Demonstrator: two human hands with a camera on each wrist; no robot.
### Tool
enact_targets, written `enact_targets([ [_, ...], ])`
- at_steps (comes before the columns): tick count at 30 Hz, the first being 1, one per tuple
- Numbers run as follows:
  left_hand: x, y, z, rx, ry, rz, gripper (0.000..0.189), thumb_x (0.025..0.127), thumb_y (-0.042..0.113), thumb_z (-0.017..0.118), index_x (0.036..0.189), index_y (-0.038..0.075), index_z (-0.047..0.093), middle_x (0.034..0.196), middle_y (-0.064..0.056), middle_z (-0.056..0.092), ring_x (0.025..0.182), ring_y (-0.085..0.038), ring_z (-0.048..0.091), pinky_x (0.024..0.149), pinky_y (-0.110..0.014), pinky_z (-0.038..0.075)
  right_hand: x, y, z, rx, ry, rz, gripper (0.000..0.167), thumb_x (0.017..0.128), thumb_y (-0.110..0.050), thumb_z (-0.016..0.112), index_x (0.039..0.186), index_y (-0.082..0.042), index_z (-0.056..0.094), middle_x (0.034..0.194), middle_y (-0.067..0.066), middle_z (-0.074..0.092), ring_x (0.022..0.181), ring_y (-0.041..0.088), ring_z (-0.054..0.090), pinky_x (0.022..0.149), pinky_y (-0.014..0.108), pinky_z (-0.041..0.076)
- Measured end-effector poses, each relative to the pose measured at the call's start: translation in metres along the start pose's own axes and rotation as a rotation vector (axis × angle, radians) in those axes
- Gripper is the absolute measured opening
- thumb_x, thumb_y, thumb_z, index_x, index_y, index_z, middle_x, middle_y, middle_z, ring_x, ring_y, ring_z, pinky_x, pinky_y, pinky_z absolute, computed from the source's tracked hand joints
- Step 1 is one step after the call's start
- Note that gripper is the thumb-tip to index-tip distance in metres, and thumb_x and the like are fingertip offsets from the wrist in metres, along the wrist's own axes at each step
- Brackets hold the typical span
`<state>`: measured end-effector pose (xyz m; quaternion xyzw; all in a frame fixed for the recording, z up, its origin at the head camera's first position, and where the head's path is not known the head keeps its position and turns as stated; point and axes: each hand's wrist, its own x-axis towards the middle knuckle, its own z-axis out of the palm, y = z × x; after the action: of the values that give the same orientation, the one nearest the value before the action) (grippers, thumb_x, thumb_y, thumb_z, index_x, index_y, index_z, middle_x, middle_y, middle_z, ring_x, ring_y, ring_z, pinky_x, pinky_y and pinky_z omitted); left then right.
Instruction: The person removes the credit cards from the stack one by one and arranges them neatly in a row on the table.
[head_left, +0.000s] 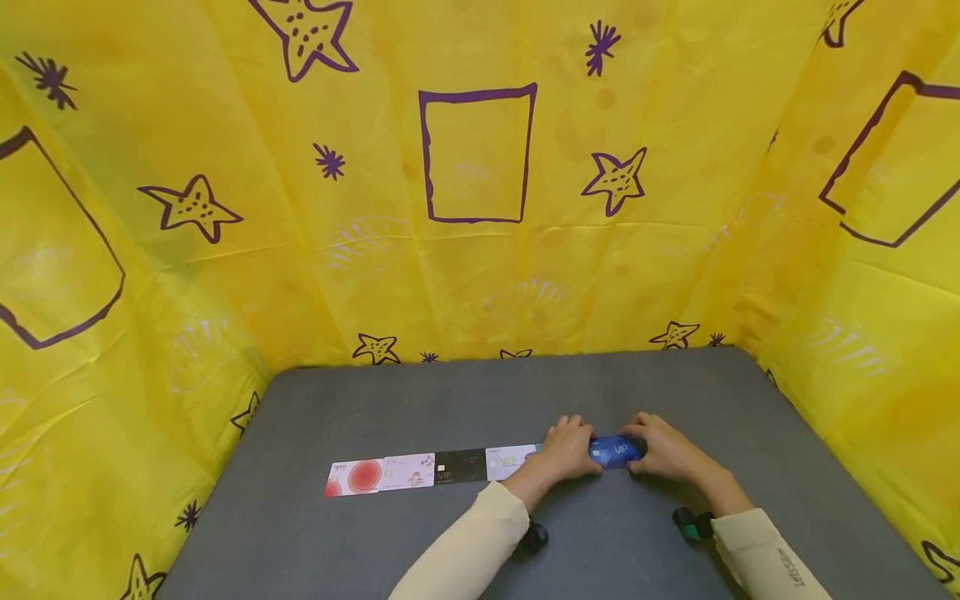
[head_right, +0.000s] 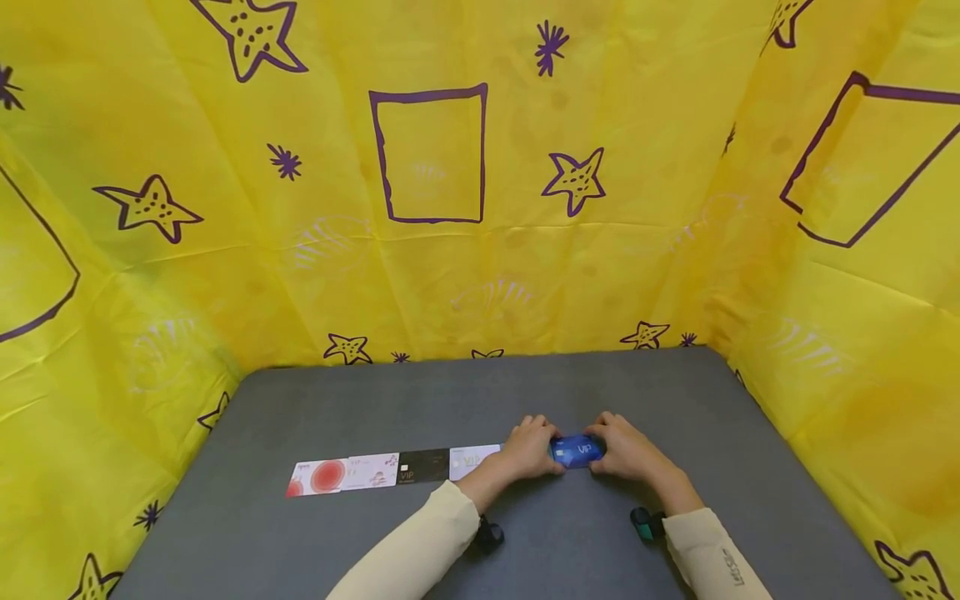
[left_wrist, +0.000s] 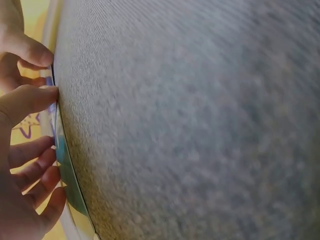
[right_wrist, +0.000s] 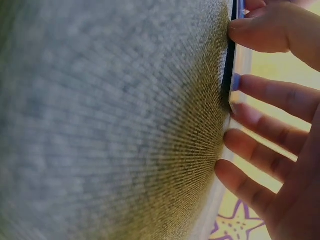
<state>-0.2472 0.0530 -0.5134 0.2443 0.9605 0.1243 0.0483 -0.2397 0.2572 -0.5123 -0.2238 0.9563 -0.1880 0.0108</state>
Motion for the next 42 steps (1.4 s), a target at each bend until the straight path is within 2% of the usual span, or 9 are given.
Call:
enact_targets([
  [5,-0.002,-0.003,-0.002,-0.004,0.005,0.023,0.048,0.074,0.044,0.081,0.113,0.019,0.069,0.107,0.004,0.060,0.096,-0.012,0.051,0.078,-0.026,0.042,0.000,-0.002,0.001,0.037,-0.013,0.028,0.044,0.070,-0.021,0.083,0.110,-0.006,0.070,0.099,0.005,0.055,0.088,0.018,0.049,0.077,0.037,0.046],
  [11,-0.002,-0.002,-0.002,0.050,-0.007,0.048,0.048,0.077,0.045,0.079,0.116,0.020,0.068,0.108,0.004,0.060,0.098,-0.012,0.051,0.080,-0.027,0.043,-0.001,-0.002,0.001,0.066,-0.033,0.050,0.044,0.071,-0.021,0.084,0.110,-0.007,0.070,0.097,0.003,0.054,0.087,0.017,0.048,0.076,0.035,0.044],
  [17,-0.004,-0.001,-0.005,0.040,-0.003,0.033,0.048,0.076,0.045,0.080,0.115,0.020,0.068,0.108,0.004,0.060,0.098,-0.012,0.052,0.079,-0.027,0.043,-0.001,-0.004,0.002,0.074,-0.035,0.062,0.045,0.071,-0.022,0.084,0.110,-0.006,0.070,0.098,0.005,0.055,0.088,0.020,0.049,0.077,0.038,0.045],
  [26,-0.005,-0.003,-0.002,0.044,-0.014,0.045,0.050,0.078,0.046,0.078,0.119,0.020,0.067,0.110,0.003,0.059,0.098,-0.012,0.050,0.078,-0.026,0.041,-0.002,-0.006,0.003,0.061,-0.038,0.075,0.044,0.071,-0.020,0.084,0.111,-0.006,0.071,0.099,0.006,0.056,0.089,0.020,0.048,0.077,0.039,0.044],
  [35,-0.007,-0.008,-0.003,0.028,0.000,0.078,0.051,0.078,0.046,0.077,0.121,0.021,0.066,0.110,0.003,0.059,0.098,-0.012,0.050,0.077,-0.024,0.040,-0.002,-0.008,0.002,0.067,-0.040,0.087,0.046,0.071,-0.022,0.084,0.112,-0.006,0.070,0.099,0.006,0.056,0.089,0.020,0.049,0.077,0.039,0.045],
  [42,-0.012,-0.012,-0.004,0.021,0.005,0.124,0.052,0.080,0.046,0.075,0.125,0.022,0.063,0.115,0.002,0.059,0.103,-0.013,0.051,0.081,-0.025,0.041,-0.004,-0.010,0.002,0.085,-0.022,0.079,0.043,0.073,-0.021,0.084,0.111,-0.006,0.070,0.099,0.006,0.056,0.090,0.020,0.050,0.077,0.040,0.046],
])
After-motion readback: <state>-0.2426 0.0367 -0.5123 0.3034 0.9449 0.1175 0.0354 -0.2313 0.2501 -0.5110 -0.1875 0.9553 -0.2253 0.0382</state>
